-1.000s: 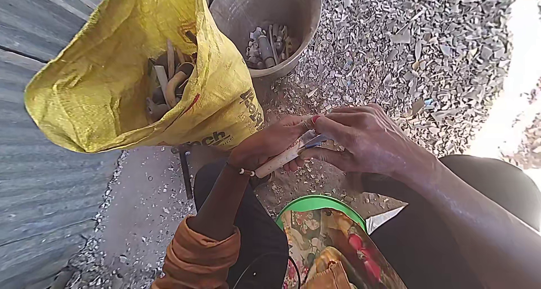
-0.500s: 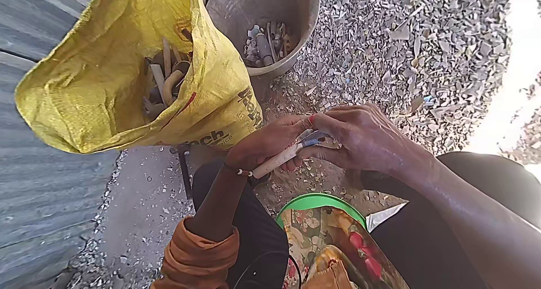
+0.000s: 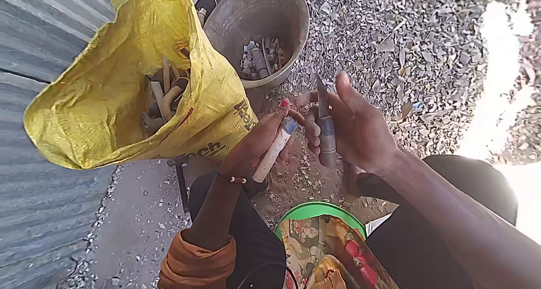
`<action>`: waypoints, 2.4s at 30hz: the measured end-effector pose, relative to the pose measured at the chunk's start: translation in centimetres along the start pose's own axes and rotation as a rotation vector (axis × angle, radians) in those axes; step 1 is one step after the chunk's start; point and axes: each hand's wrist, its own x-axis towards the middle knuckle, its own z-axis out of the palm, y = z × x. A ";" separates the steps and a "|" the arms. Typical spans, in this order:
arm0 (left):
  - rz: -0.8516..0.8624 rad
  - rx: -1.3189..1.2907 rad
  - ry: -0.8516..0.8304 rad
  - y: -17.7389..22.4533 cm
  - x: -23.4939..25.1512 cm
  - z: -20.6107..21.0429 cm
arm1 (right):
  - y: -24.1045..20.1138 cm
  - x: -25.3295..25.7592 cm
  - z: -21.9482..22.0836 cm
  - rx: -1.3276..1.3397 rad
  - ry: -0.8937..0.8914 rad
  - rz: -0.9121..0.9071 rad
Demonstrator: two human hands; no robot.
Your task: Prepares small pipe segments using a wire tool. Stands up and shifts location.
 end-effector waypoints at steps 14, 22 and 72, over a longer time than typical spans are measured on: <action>0.394 -0.382 0.402 0.0 1.5 2.0 | 1.7 1.1 2.2 -0.097 0.298 0.165; 0.493 -0.524 0.483 -0.1 1.6 2.1 | 2.6 1.7 1.6 -0.676 0.073 0.093; 1.440 0.848 0.601 -1.6 -0.2 0.6 | -0.7 3.2 1.6 -0.189 0.443 -0.142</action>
